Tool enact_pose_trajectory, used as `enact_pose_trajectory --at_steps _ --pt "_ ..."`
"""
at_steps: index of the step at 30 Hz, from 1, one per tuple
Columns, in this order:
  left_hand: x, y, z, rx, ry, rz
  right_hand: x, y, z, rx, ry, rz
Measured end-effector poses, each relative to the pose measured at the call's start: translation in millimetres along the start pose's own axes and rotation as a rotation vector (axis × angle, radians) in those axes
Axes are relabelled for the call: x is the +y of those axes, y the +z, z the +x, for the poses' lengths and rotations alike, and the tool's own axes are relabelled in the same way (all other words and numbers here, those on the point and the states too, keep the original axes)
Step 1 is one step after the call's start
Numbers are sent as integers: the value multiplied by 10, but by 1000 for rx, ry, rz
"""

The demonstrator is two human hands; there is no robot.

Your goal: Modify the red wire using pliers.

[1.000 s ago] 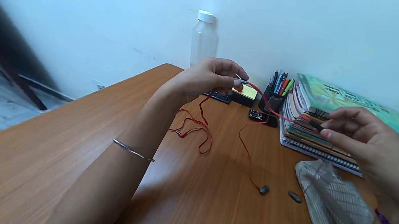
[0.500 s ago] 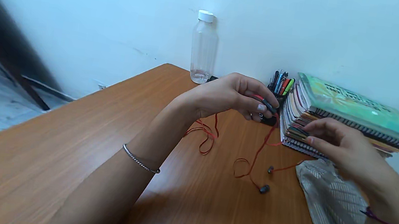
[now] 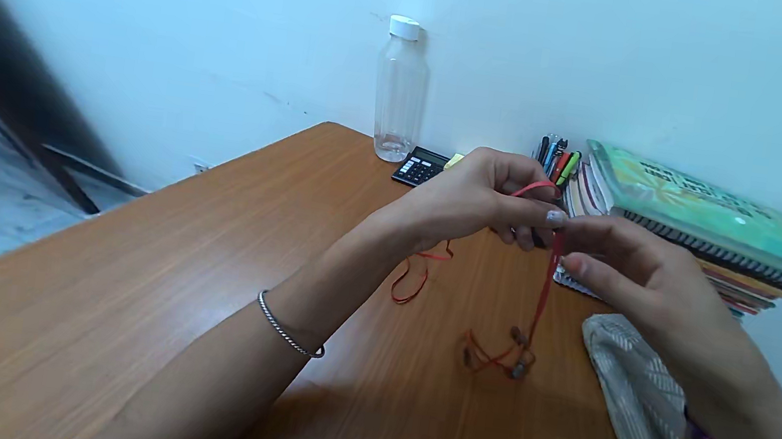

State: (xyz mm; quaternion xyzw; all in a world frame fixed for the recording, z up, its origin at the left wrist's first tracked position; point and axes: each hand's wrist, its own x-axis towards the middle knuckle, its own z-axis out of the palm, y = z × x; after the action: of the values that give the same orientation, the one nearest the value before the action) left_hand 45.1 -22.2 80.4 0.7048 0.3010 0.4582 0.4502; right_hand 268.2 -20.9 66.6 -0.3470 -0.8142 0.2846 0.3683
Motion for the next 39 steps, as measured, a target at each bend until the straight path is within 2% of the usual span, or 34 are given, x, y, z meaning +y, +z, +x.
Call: enact_pose_trajectory --at_steps 5,16,22,26,31,34,39 --pt "-19 79 14 -21 -69 -93 -140 95 -38 147 71 69" --pt "-14 22 13 -103 -100 -151 -130 50 -42 72 139 270" --pt "-4 54 6 -50 -55 -5 -107 99 -22 155 156 88" --pt "12 97 12 43 -43 84 -89 137 -6 158 116 16" --pt "43 19 9 136 21 169 -81 112 12 46 159 184" --pt "33 -207 10 274 40 193 -34 -20 2 46 200 155" --pt "0 -779 -66 599 30 128 101 -323 -37 89 256 159"
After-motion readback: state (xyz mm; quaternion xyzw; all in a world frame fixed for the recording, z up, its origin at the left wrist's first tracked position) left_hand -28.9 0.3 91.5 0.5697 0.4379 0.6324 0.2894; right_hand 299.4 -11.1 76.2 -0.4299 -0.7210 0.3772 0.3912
